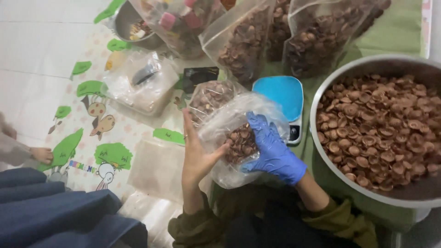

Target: The person transfers chocolate cereal from a large metal bowl into a plastic bag by hand, using a digital scale to check the amount.

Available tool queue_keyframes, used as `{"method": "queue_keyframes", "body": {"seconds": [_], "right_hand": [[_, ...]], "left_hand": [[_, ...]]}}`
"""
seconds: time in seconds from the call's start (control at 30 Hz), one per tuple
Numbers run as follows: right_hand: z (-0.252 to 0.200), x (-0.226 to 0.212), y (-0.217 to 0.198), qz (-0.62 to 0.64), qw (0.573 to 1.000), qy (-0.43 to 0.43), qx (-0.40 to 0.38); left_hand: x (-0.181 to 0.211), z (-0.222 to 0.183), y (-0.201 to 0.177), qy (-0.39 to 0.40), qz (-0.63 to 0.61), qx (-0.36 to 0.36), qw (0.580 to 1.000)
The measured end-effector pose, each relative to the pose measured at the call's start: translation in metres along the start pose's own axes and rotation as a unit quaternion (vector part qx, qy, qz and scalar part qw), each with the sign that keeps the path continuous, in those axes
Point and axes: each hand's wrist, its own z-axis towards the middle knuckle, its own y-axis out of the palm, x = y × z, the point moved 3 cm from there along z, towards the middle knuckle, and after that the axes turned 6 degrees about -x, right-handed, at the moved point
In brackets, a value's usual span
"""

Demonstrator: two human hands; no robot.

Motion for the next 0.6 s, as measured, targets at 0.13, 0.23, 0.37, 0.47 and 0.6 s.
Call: {"method": "queue_keyframes", "body": {"seconds": [0.13,0.23,0.37,0.47,0.6], "right_hand": [[-0.012,0.012,0.008,0.050,0.997,-0.055,0.032],[-0.013,0.016,0.009,0.024,0.996,-0.069,0.053],[-0.011,0.011,0.005,0.099,0.984,-0.083,0.118],[-0.001,0.022,0.006,0.119,0.974,-0.111,0.158],[-0.001,0.018,-0.014,0.079,0.970,-0.157,0.168]], "left_hand": [[-0.011,-0.009,0.009,-0.015,-0.033,0.014,0.999],[-0.020,-0.015,0.017,0.014,-0.045,0.035,0.998],[-0.021,-0.014,0.026,0.093,-0.103,0.108,0.984],[-0.038,-0.007,0.035,0.105,-0.115,0.184,0.971],[-0.048,0.015,0.038,0.145,0.011,0.247,0.958]]}}
